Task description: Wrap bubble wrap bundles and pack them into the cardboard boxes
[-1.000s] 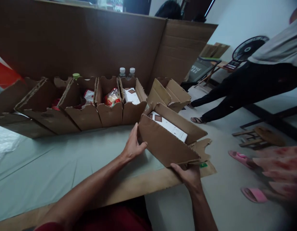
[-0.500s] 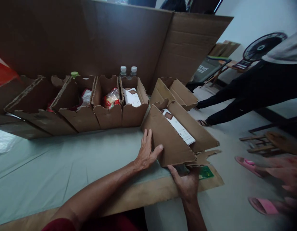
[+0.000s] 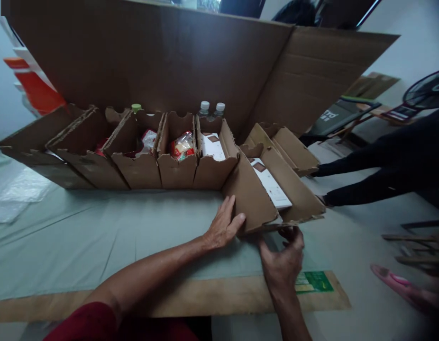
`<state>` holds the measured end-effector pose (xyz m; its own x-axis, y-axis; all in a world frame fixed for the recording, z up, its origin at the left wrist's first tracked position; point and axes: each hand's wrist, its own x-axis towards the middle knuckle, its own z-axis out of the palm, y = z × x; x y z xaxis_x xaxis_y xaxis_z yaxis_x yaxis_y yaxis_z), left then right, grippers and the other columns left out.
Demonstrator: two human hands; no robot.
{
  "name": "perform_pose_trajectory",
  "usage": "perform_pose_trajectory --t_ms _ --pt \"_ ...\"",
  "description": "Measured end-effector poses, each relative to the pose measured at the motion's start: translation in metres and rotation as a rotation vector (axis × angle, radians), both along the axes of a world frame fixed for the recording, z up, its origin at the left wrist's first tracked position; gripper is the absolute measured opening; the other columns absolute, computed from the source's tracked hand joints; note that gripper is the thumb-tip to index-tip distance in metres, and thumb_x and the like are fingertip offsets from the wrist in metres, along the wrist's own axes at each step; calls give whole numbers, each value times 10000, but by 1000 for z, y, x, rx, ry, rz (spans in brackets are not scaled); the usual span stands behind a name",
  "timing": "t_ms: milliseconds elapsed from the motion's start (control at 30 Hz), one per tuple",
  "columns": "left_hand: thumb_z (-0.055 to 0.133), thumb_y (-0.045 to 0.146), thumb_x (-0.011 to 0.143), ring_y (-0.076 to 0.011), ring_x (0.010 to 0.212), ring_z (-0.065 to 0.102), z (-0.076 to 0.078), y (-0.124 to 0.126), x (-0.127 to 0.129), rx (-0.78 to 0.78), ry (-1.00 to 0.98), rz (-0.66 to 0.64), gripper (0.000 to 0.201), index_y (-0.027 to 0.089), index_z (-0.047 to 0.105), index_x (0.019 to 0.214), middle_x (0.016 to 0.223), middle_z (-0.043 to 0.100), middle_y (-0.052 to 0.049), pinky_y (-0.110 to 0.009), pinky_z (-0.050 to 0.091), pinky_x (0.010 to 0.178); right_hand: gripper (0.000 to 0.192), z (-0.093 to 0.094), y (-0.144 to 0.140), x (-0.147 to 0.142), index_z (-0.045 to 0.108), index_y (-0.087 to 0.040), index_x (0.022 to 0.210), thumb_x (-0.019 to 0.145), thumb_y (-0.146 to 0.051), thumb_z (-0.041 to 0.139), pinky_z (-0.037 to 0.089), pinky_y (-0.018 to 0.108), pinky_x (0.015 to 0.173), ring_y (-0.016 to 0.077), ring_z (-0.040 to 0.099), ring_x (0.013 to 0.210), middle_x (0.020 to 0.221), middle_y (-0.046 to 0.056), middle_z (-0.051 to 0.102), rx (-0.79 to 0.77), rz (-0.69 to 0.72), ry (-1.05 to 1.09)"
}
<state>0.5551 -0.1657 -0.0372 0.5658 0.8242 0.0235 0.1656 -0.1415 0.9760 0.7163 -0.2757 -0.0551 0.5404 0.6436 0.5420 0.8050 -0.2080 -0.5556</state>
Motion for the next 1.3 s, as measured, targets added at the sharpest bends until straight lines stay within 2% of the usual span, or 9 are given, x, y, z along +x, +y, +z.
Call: perform_pose_trajectory --t_ms 133,233,367,533,633,767,933,1133,1300 --pt "434 605 967 -285 1614 154 -6 -2 -2 9 8 1 838 118 257 1625 1721 221 -174 -480 132 1321 751 9 29 -1 425 -126 1446 866 -550 644 510 513 888 334 690 967 1153 193 692 -38 -6 -59" --pt "450 550 975 -296 1593 240 -9 -7 -9 36 28 -12 770 130 309 1605 1696 295 -182 -502 189 1309 737 13 35 -6 380 -111 1483 920 -542 582 522 488 845 329 700 958 1214 221 689 -77 22 -96" --pt "529 407 949 -325 1532 368 -3 -6 -37 291 112 30 641 133 442 1522 1639 387 -219 -543 333 1242 606 9 18 -14 458 -137 1443 971 -509 536 521 476 827 331 698 983 1204 212 699 -133 80 -215" --pt "553 179 897 -338 1571 256 46 38 -66 942 230 350 589 139 468 1479 1630 392 -200 -577 284 1247 470 5 14 -25 532 -198 1393 983 -427 530 537 470 903 324 664 1124 1245 175 687 -141 296 -249" --pt "545 149 894 -347 1526 333 80 79 -66 1130 399 405 617 117 438 1501 1508 537 -181 -583 252 1253 476 8 31 -31 526 -192 1407 973 -387 533 544 464 886 330 656 1139 1270 178 677 -148 322 -258" --pt "448 105 919 -290 1190 599 100 110 -62 1211 575 349 498 95 555 1405 1094 708 -126 -521 345 1206 479 12 52 -32 532 -180 1400 956 -361 538 542 478 863 340 664 1084 1240 182 682 -189 294 -253" --pt "408 80 902 -272 1032 563 97 111 -67 1239 548 294 516 96 549 1398 998 688 -105 -510 401 1144 496 19 80 -25 538 -158 1398 932 -329 544 528 516 917 360 638 1113 1236 196 668 -239 264 -224" --pt "419 74 905 -250 1038 576 98 110 -68 1202 499 254 544 82 502 1443 984 685 -88 -510 380 1168 553 27 111 -20 534 -149 1427 891 -282 553 520 529 945 364 638 1141 1248 189 673 -320 269 -206" --pt "480 96 925 -312 1428 438 97 74 -85 1207 344 294 638 158 376 1552 1309 629 -135 -546 332 1221 500 32 98 -14 590 -181 1372 898 -338 561 530 539 973 346 635 1212 1340 168 666 -219 346 -126"
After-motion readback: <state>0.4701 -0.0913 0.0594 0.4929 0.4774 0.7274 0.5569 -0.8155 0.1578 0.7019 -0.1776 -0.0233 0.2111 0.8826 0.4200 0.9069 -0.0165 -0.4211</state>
